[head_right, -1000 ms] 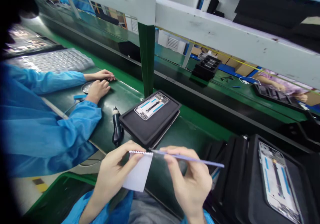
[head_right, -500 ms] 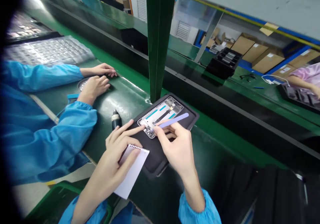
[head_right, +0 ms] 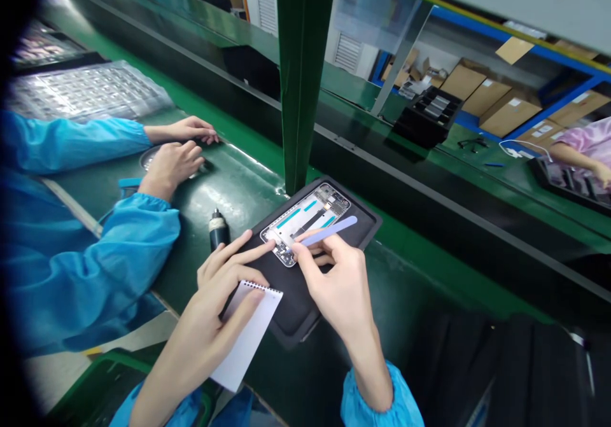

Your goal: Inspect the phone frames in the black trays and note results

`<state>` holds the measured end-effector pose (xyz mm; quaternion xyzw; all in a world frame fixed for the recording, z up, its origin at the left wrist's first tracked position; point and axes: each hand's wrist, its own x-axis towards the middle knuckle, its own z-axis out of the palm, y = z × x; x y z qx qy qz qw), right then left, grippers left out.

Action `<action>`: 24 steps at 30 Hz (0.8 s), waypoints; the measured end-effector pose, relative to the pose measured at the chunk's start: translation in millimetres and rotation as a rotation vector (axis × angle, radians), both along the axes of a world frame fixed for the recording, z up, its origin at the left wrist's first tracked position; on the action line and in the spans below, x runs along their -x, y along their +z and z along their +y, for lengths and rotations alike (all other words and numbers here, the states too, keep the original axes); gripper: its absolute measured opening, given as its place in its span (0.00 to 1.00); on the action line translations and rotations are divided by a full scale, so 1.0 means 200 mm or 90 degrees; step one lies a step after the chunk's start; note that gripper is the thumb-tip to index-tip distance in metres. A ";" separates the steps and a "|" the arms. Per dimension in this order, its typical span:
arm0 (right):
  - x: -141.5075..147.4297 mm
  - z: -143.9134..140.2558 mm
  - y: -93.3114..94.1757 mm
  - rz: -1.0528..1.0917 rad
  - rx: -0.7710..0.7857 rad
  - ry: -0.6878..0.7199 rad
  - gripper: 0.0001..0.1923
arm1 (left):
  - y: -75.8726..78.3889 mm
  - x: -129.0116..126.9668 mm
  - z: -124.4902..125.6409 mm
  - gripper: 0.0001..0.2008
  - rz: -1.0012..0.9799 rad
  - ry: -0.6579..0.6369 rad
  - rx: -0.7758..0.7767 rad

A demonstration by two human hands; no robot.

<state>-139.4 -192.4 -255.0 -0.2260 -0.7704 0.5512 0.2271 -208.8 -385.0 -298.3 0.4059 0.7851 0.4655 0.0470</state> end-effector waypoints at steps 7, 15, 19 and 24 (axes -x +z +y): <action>0.00 0.00 0.00 0.013 -0.031 0.002 0.06 | 0.01 0.00 -0.01 0.09 0.017 0.001 0.001; 0.00 -0.01 -0.01 0.049 -0.036 -0.006 0.03 | 0.01 -0.01 0.00 0.10 0.029 0.004 0.027; -0.01 -0.03 -0.02 0.076 -0.058 -0.009 0.03 | 0.00 0.00 0.00 0.09 -0.002 0.010 -0.011; -0.15 -0.11 -0.09 0.184 -0.092 -0.294 0.06 | -0.02 0.09 -0.10 0.11 -0.120 0.121 -0.068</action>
